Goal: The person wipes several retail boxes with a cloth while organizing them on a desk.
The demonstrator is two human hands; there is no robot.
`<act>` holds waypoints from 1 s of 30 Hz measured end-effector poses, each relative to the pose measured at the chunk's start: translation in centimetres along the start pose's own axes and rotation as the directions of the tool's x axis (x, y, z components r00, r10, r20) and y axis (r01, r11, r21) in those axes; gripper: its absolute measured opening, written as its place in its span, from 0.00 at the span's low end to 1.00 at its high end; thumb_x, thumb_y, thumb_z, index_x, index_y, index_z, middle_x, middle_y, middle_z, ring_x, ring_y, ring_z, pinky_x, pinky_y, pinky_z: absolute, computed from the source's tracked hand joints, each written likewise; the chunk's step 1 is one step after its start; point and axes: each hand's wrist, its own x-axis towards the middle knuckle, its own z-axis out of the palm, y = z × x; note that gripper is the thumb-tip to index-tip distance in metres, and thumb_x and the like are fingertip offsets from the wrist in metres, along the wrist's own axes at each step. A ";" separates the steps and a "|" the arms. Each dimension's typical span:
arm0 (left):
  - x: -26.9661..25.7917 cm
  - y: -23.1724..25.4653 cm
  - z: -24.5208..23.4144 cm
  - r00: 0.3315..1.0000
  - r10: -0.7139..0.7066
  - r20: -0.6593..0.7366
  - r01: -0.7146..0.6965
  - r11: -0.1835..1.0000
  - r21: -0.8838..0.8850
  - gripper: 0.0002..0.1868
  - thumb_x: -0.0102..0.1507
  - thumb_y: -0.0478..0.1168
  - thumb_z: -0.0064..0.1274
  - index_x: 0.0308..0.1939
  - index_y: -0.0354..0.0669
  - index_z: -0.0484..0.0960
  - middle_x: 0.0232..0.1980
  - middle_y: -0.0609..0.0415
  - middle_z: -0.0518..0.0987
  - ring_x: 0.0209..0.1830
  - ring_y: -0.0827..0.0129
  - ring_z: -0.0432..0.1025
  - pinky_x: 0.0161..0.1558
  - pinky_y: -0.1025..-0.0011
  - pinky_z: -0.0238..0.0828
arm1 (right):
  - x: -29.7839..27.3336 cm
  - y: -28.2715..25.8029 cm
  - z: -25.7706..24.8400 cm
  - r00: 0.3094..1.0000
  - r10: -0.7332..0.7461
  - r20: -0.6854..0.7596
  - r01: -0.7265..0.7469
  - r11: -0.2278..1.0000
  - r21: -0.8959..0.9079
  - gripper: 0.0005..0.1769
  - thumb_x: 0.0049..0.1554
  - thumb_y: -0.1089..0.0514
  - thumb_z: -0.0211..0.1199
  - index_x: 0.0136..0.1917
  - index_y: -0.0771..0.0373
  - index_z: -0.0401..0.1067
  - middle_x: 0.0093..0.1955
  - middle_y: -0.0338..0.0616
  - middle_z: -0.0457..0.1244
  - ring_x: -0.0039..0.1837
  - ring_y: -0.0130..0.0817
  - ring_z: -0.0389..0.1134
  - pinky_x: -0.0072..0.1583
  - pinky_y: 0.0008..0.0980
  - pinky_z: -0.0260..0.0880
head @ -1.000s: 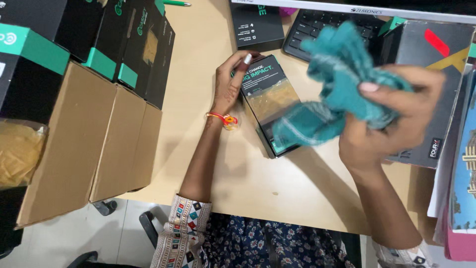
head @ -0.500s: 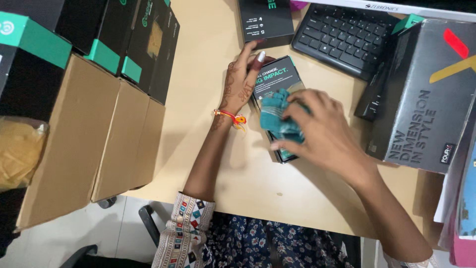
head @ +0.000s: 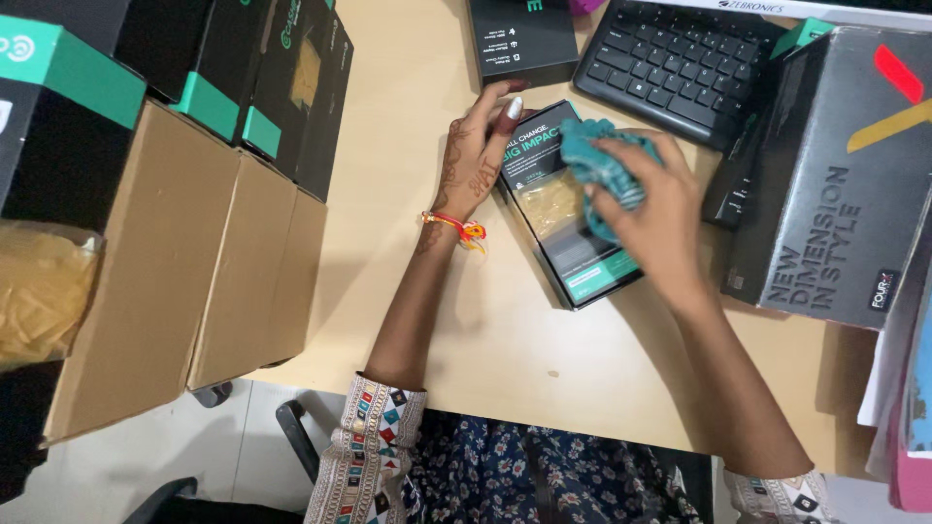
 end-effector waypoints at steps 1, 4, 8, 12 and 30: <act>-0.1 0.1 0.1 1.000 0.030 -0.003 -0.030 0.999 0.026 0.20 0.74 0.52 0.42 0.64 0.47 0.75 0.48 0.51 0.88 0.50 0.69 0.83 0.55 0.72 0.75 | 0.4 0.9 -0.3 0.997 0.073 -0.026 -0.072 0.996 0.046 0.24 0.55 0.61 0.71 0.65 0.61 0.75 0.64 0.51 0.65 0.63 0.49 0.70 0.64 0.40 0.69; -0.3 0.3 0.2 0.998 0.065 -0.010 -0.065 0.997 0.039 0.20 0.73 0.51 0.45 0.63 0.45 0.75 0.50 0.52 0.88 0.51 0.69 0.82 0.56 0.71 0.75 | -0.8 1.6 -1.1 0.986 0.160 -0.058 -0.155 0.985 0.083 0.23 0.56 0.60 0.72 0.64 0.64 0.75 0.59 0.52 0.67 0.60 0.46 0.71 0.62 0.37 0.69; -0.4 0.4 1.8 0.989 0.146 -0.033 -0.148 0.988 -0.053 0.21 0.72 0.50 0.47 0.63 0.43 0.74 0.54 0.53 0.87 0.55 0.69 0.81 0.60 0.70 0.73 | -3.4 1.1 -1.6 0.899 0.439 -0.006 -0.421 0.867 0.267 0.21 0.60 0.58 0.69 0.65 0.64 0.73 0.54 0.44 0.70 0.55 0.31 0.71 0.58 0.28 0.70; -1.5 1.0 5.2 0.963 0.236 -0.128 -0.234 0.972 0.031 0.17 0.72 0.49 0.52 0.58 0.43 0.80 0.57 0.50 0.84 0.62 0.65 0.78 0.67 0.67 0.70 | -4.2 2.4 -0.7 0.867 0.497 0.039 -0.474 0.799 0.370 0.23 0.56 0.60 0.72 0.63 0.65 0.73 0.52 0.42 0.70 0.53 0.24 0.69 0.56 0.26 0.69; -1.6 1.5 5.2 0.998 -0.059 -0.016 0.042 0.855 -0.516 0.27 0.74 0.58 0.38 0.52 0.35 0.76 0.49 0.46 0.84 0.52 0.67 0.79 0.54 0.69 0.78 | -4.7 -7.1 -3.4 0.865 0.073 0.497 0.014 0.985 -0.170 0.32 0.37 0.67 0.71 0.56 0.48 0.79 0.60 0.37 0.65 0.60 0.43 0.65 0.58 0.41 0.69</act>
